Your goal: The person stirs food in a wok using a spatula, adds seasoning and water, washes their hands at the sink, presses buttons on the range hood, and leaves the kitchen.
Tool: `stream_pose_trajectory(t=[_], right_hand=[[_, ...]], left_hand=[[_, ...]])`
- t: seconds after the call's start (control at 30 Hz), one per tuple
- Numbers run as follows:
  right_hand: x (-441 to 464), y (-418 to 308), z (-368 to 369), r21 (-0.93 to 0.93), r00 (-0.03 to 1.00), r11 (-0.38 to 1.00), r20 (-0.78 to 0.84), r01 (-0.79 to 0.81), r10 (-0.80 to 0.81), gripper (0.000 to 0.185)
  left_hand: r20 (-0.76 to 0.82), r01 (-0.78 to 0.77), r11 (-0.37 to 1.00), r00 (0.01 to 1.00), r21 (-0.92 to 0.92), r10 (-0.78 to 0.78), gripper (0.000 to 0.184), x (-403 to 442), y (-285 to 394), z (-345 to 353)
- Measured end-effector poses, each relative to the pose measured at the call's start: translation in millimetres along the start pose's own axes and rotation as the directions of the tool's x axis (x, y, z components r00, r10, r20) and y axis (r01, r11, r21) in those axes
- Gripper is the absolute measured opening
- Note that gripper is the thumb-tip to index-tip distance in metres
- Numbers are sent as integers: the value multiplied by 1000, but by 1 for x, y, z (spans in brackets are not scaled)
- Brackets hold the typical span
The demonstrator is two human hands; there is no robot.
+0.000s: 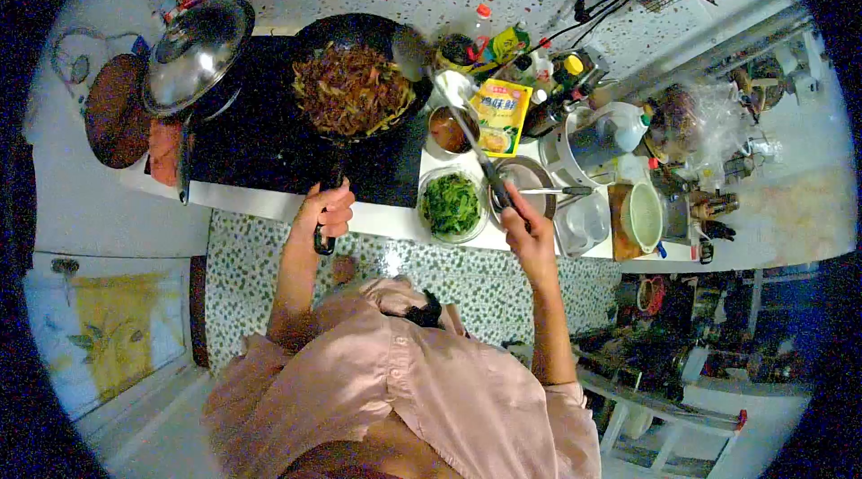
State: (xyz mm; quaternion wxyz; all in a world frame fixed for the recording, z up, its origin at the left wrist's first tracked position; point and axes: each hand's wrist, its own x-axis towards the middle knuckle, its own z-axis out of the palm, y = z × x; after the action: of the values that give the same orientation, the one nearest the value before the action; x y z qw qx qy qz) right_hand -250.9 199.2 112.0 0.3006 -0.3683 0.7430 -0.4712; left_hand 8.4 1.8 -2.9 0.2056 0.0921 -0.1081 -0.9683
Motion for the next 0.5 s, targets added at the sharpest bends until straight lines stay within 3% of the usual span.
stream_pose_trajectory(t=[0.03, 0.1, 0.23, 0.27, 0.43, 0.47, 0.5], right_hand=[[4, -11, 4, -230, 988, 962, 74, 148, -134, 41], [11, -34, 13, -615, 894, 656, 217, 437, -392, 44], [25, -45, 69, -841, 868, 245, 423, 483, -259, 54], [42, -37, 85, -851, 866, 219, 413, 478, -282, 56], [77, -33, 91, -888, 873, 190, 338, 420, -351, 65], [66, -38, 86, -900, 914, 211, 334, 382, -230, 62], [59, -43, 86, -901, 912, 200, 339, 385, -229, 62]], left_hand=[[4, 1, 1000, 1000, 15, -1, 4, 2, 1, 0], [-10, -8, 1000, 1000, -1, 8, 3, 4, 2, 2], [38, 37, 997, 999, -63, -35, 6, 15, 6, -10], [93, 81, 991, 993, -108, -71, 7, 19, 6, -13], [58, 96, 989, 994, -110, -91, 13, 18, 9, -11], [50, 76, 995, 996, -71, -73, 15, 18, 10, -11], [46, 53, 998, 998, -36, -51, 17, 21, 10, -11]])
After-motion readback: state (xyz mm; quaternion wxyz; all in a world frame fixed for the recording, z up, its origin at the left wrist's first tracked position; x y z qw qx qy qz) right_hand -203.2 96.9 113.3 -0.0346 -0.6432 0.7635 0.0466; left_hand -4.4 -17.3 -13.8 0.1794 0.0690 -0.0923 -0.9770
